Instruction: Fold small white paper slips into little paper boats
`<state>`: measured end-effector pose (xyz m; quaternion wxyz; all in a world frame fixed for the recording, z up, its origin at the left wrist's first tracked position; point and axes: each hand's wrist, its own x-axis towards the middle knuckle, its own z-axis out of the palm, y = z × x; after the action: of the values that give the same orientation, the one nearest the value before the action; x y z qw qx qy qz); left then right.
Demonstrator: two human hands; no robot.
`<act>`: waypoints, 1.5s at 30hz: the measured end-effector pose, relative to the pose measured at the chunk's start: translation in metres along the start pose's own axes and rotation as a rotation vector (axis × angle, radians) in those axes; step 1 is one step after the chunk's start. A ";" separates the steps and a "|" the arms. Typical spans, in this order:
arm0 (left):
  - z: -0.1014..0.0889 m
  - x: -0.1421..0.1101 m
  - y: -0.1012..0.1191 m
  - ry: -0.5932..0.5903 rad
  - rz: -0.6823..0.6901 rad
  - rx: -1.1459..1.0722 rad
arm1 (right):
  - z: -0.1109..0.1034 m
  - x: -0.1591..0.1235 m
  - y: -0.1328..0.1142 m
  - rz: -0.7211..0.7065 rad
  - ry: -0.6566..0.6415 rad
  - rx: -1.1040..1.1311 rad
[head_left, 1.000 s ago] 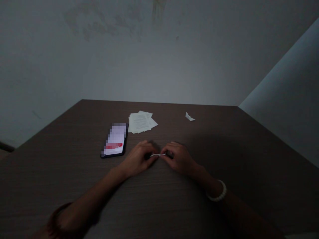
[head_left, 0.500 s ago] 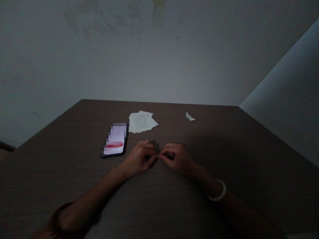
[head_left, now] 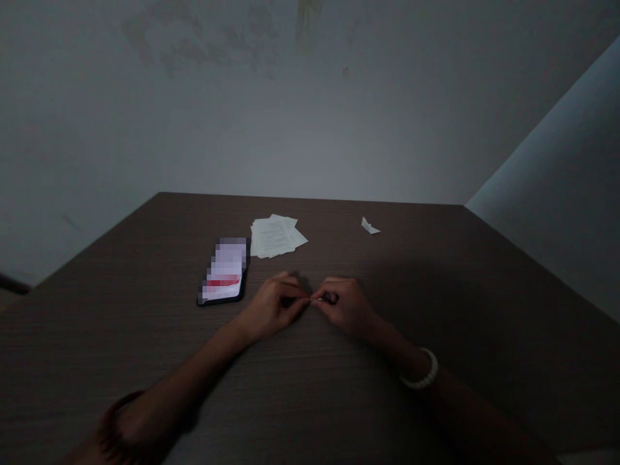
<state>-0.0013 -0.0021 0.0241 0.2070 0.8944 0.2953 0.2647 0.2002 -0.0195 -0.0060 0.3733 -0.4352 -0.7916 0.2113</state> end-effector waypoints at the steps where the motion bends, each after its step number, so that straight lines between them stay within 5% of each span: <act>1: 0.000 0.000 0.000 0.005 0.006 0.002 | 0.000 0.000 0.000 0.012 0.005 -0.006; 12: -0.002 -0.001 0.003 0.034 -0.016 -0.061 | -0.002 0.002 -0.004 0.007 -0.002 -0.005; 19: 0.005 -0.003 -0.004 0.048 -0.204 -0.175 | -0.001 0.003 -0.004 0.101 0.018 -0.019; 26: 0.006 -0.003 -0.007 0.011 -0.017 -0.009 | -0.003 0.003 -0.004 0.053 0.002 -0.113; 45: -0.017 -0.002 -0.006 -0.224 0.026 0.304 | -0.014 0.001 -0.005 -0.129 -0.154 -0.370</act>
<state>-0.0148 0.0047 0.0334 0.0974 0.9430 0.2955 0.1185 0.2079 -0.0208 0.0066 0.2380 -0.4271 -0.8695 0.0707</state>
